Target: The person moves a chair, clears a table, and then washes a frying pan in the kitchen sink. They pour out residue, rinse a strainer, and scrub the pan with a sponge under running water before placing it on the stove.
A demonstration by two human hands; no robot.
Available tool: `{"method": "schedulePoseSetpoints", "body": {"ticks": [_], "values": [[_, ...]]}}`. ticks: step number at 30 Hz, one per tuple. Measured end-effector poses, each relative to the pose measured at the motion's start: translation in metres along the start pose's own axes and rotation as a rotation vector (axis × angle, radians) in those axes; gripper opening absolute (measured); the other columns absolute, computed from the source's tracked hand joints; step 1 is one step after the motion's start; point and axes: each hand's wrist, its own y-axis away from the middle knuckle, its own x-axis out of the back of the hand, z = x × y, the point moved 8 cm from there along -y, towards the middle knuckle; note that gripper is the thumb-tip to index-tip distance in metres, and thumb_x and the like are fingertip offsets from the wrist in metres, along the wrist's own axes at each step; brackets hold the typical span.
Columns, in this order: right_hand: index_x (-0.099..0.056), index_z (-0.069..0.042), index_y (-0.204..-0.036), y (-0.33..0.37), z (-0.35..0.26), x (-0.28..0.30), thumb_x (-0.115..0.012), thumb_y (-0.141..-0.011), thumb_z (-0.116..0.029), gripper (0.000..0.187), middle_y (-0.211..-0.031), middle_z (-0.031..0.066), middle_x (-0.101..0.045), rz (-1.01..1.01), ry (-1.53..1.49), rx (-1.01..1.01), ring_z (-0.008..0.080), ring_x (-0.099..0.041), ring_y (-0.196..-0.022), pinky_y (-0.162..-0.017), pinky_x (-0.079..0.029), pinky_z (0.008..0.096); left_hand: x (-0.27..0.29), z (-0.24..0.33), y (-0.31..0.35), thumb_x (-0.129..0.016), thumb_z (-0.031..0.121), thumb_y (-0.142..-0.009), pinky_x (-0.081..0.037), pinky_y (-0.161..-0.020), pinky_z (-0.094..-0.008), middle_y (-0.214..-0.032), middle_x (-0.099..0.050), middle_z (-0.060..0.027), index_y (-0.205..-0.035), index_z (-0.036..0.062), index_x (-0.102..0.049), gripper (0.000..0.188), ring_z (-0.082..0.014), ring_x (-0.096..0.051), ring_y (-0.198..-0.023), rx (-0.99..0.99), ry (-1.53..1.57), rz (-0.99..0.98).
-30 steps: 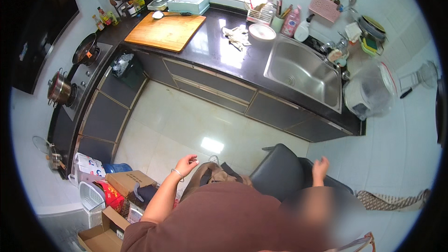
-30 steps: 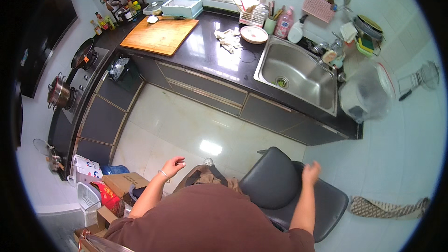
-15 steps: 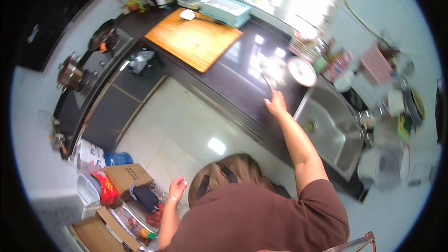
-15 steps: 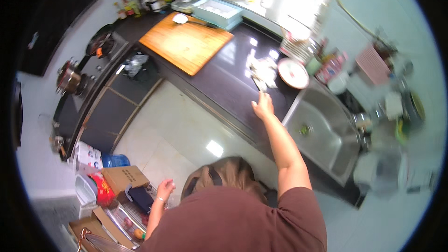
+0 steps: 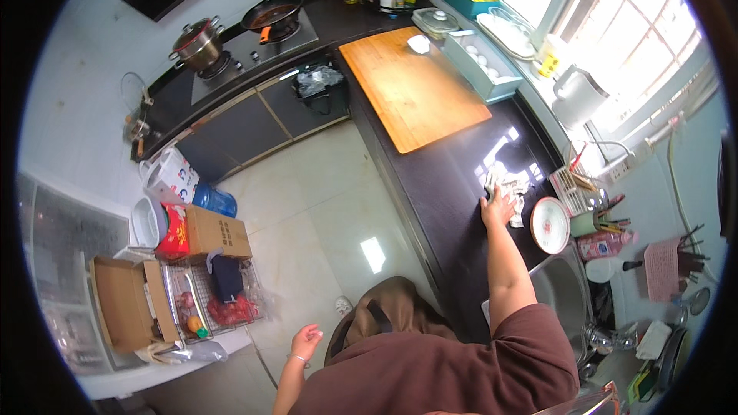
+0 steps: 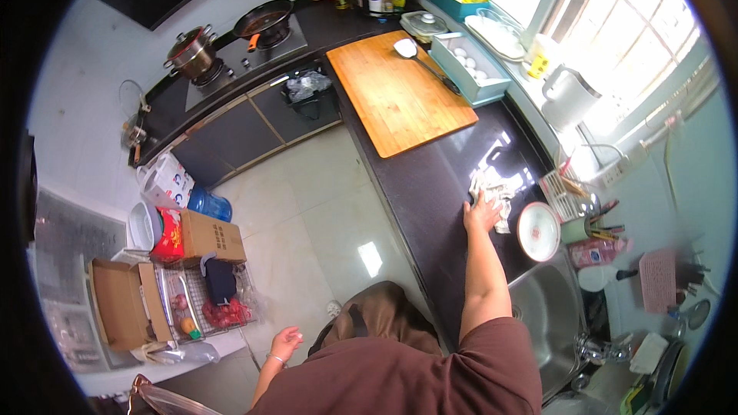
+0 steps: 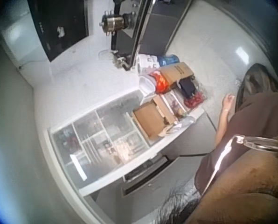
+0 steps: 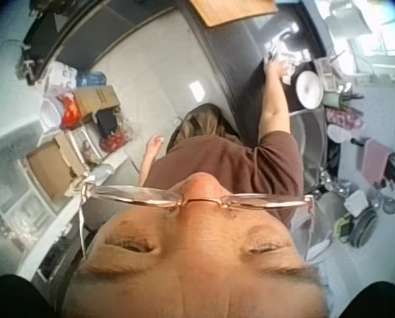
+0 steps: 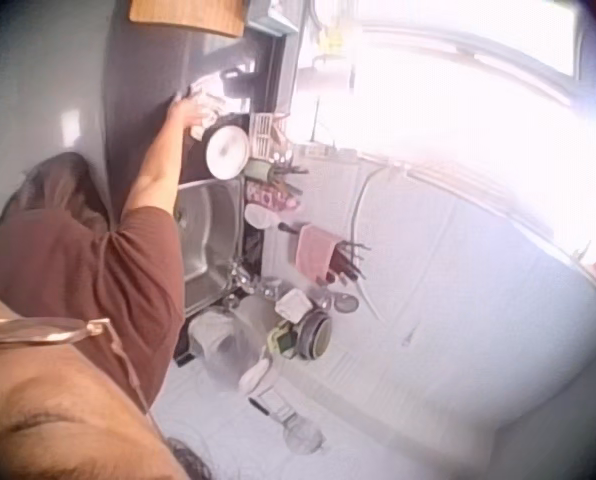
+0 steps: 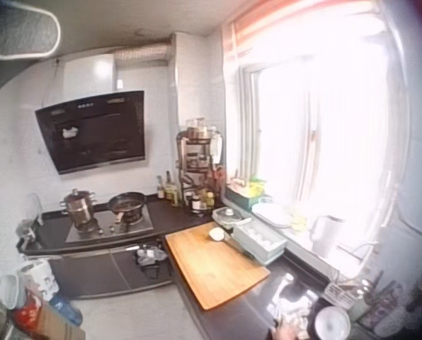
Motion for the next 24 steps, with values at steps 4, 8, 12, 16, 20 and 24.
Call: {"method": "schedulePoseSetpoints", "body": {"ticks": [4,8,12,16,20,24], "values": [[-0.055,-0.012,-0.106,0.055,0.007,0.004,-0.064,-0.076,-0.026,0.034,-0.111,0.019,-0.05,0.193,-0.069,0.424,0.0384,-0.041,-0.113,-0.094,-0.036,0.0445,0.006,-0.022,0.01,-0.065,0.014,-0.08,-0.049,-0.075,-0.026,-0.096,-0.062,-0.0099,-0.115,-0.0014,-0.05,0.041,-0.0149,-0.061,-0.083,0.021,0.076,0.086],[-0.056,-0.006,-0.093,0.126,0.038,0.022,-0.064,-0.07,-0.012,0.025,-0.099,0.0175,-0.051,0.083,-0.202,0.591,0.0366,-0.047,-0.099,-0.086,-0.039,0.0444,0.002,-0.052,0.014,-0.066,0.019,-0.08,-0.049,-0.076,-0.0275,-0.097,-0.063,-0.011,-0.114,-0.001,-0.052,0.042,-0.0156,-0.062,-0.084,0.028,0.118,0.086],[-0.054,-0.005,-0.096,0.133,0.102,0.024,-0.063,-0.067,-0.005,0.03,-0.098,0.0189,-0.051,0.169,-0.265,0.332,0.0382,-0.048,-0.097,-0.083,-0.039,0.0443,0.012,-0.068,-0.007,-0.066,0.024,-0.079,-0.049,-0.077,-0.0286,-0.099,-0.063,-0.0125,-0.113,0.0003,-0.053,0.043,-0.0165,-0.062,-0.086,-0.088,-0.045,0.069],[-0.049,-0.008,-0.116,0.105,0.108,-0.004,-0.061,-0.076,-0.018,0.043,-0.116,0.0226,-0.048,0.157,0.021,-0.053,0.038,-0.043,-0.111,-0.092,-0.036,0.0462,0.042,-0.033,-0.01,-0.066,0.026,-0.08,-0.049,-0.078,-0.0287,-0.098,-0.063,-0.012,-0.113,0.001,-0.053,0.043,-0.0167,-0.062,-0.087,-0.166,-0.073,0.133],[-0.045,-0.016,-0.125,0.114,0.048,-0.027,-0.06,-0.074,-0.024,0.054,-0.121,0.0236,-0.046,-0.012,0.033,0.055,0.0394,-0.041,-0.114,-0.096,-0.033,0.0471,0.068,-0.027,0.002,-0.063,0.02,-0.082,-0.049,-0.07,-0.0266,-0.095,-0.063,-0.0105,-0.115,0.0004,-0.052,0.04,-0.0145,-0.062,-0.083,-0.218,0.008,0.188],[-0.06,-0.012,-0.105,0.135,0.014,-0.027,-0.059,-0.067,-0.006,0.039,-0.105,0.0163,-0.054,0.092,-0.102,0.368,0.0359,-0.046,-0.102,-0.09,-0.039,0.0417,0.078,-0.044,0.002,-0.062,0.018,-0.082,-0.049,-0.065,-0.0254,-0.094,-0.063,-0.0099,-0.116,0.0005,-0.05,0.04,-0.0136,-0.062,-0.08,-0.216,0.139,0.188]]}}
